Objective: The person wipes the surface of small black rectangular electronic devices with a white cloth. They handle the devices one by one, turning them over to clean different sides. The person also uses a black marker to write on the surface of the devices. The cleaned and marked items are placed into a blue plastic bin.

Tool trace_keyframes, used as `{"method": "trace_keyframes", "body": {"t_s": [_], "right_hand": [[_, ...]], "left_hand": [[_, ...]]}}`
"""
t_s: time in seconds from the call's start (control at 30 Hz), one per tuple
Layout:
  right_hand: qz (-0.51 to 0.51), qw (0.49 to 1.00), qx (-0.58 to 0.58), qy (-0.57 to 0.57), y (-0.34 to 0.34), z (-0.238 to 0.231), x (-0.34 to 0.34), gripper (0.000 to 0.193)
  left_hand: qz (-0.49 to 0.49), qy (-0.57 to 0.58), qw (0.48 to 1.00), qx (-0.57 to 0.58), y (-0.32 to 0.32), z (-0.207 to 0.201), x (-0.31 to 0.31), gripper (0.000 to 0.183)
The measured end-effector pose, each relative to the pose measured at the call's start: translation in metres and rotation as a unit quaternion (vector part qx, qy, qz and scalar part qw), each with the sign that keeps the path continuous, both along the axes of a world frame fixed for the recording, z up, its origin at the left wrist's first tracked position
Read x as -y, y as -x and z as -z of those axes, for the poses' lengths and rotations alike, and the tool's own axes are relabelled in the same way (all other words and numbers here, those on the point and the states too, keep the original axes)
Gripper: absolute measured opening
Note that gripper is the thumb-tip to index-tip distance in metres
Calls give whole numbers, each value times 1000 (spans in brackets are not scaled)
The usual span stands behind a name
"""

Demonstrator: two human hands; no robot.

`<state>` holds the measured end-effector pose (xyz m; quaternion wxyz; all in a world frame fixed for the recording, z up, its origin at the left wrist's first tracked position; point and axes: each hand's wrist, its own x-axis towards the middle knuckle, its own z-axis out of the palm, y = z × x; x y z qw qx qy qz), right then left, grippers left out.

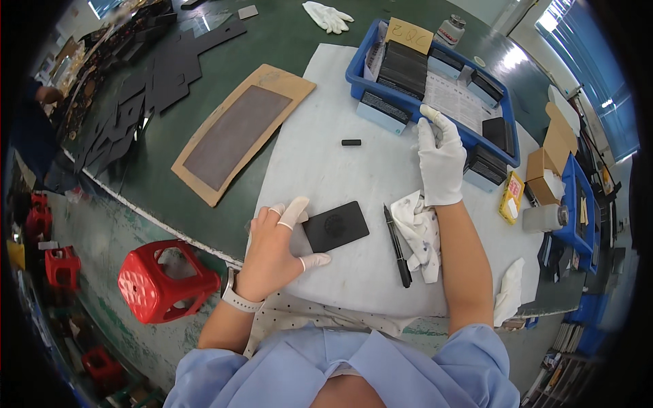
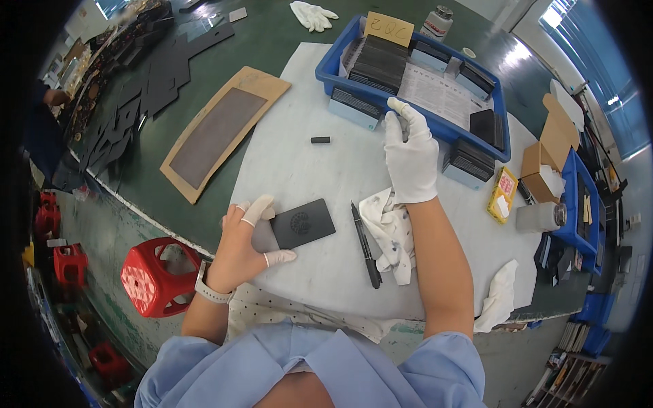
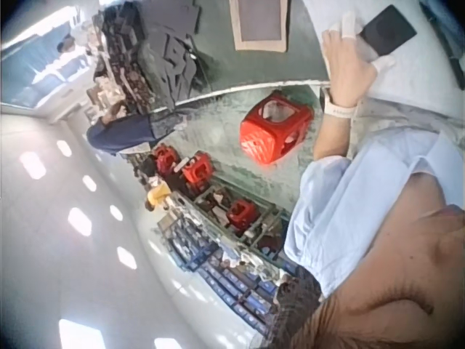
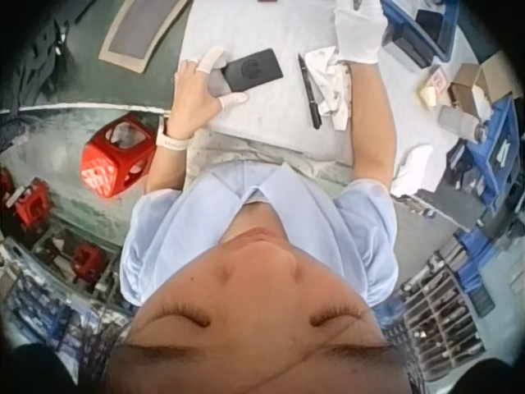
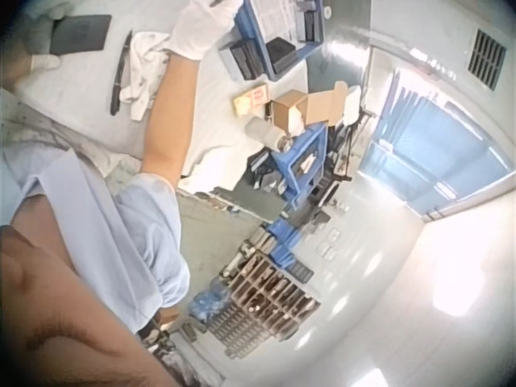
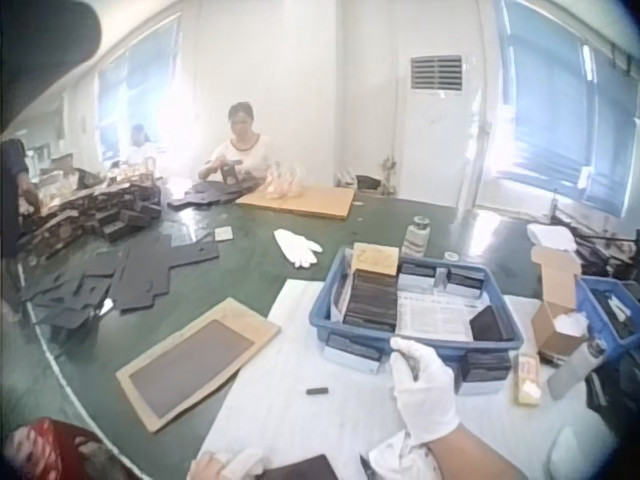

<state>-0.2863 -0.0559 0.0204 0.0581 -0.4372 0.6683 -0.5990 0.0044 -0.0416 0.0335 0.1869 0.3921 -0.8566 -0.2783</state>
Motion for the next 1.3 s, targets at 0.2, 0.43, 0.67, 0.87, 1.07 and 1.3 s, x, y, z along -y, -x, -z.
{"method": "trace_keyframes", "body": {"t_s": [0.2, 0.43, 0.67, 0.87, 1.07, 1.3], "right_hand": [[-12, 1000, -7, 3, 0, -1, 0, 23], [-27, 1000, 6, 1, -4, -4, 0, 23], [-27, 999, 13, -27, -6, -5, -2, 23], [-35, 999, 3, -12, -3, -2, -1, 23], [-41, 999, -24, -21, 0, 1, 0, 24], [-42, 998, -43, -30, 0, 0, 0, 23]], "left_hand": [[7, 12, 1000, -24, 0, 2, -1, 73], [-3, 22, 997, -73, -3, 6, -3, 68], [-10, 7, 1000, -19, -1, -4, -4, 72], [-16, 9, 1000, 14, 3, -15, -6, 68], [-23, -4, 999, 43, 6, -22, -7, 62], [-32, -8, 999, 20, 8, -17, -8, 59]]}}
